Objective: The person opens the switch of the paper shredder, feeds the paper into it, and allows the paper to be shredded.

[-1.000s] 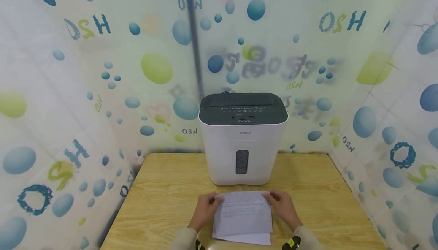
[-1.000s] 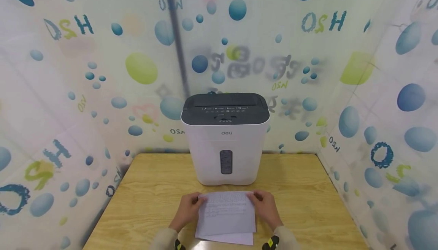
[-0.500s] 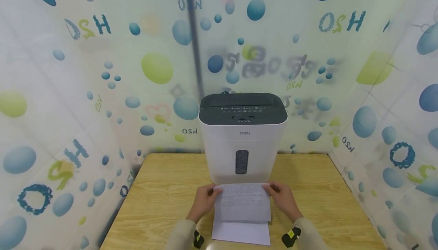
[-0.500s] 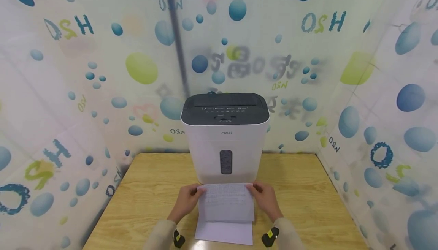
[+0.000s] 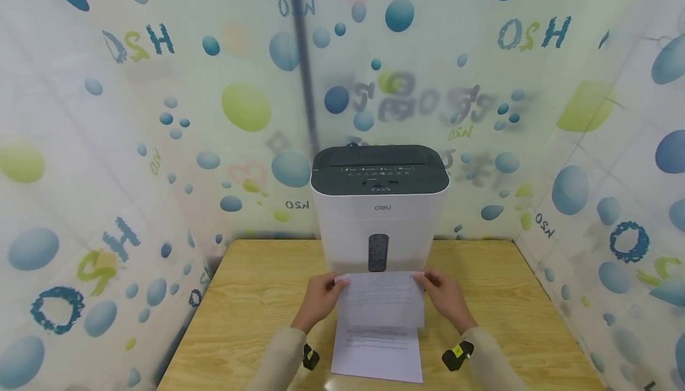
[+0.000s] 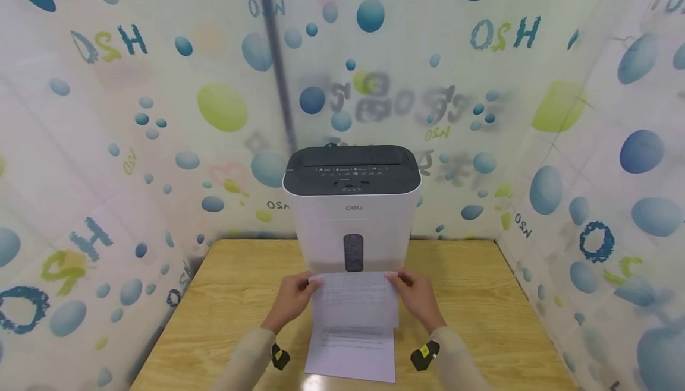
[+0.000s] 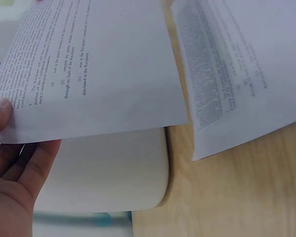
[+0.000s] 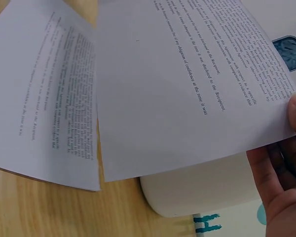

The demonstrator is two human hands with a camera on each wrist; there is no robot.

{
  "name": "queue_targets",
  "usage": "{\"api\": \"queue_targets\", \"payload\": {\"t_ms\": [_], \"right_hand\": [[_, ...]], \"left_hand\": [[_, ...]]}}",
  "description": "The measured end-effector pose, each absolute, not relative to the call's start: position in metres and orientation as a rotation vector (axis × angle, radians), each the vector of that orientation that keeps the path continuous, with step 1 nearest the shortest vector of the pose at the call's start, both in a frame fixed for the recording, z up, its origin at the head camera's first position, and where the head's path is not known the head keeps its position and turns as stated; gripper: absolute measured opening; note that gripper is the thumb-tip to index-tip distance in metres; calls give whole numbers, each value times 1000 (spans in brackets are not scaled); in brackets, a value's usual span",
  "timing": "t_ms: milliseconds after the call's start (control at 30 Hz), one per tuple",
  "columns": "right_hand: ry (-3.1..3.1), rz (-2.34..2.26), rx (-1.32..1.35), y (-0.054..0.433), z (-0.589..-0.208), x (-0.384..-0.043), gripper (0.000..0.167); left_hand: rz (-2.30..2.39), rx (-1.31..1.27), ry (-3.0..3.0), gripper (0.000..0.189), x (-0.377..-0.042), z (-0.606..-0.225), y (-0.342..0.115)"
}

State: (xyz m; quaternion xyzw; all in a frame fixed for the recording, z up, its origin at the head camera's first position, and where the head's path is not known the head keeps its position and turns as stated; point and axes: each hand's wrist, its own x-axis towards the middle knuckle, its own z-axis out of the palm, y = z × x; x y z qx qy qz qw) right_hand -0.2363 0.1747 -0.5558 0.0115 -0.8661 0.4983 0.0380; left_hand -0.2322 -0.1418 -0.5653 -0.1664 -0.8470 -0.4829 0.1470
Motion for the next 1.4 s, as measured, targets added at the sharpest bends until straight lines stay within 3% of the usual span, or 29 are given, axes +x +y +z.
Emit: {"api": "queue_targets", "payload": {"t_ms": [400,1000,1400], "right_hand": [[-2601,1543,108,175,-534,-243,24],[-2546,1522,185,175,-506,-248,26],[-2545,1491,189,175,-491,-251,28]], "left_hand": [[-1341,-476,-2441,26,-244,-539,-144],[-1350,-486,-2432,11,-252,-510,-145],[-1296,-514,-2419,14,-256,-494,-146]]}}
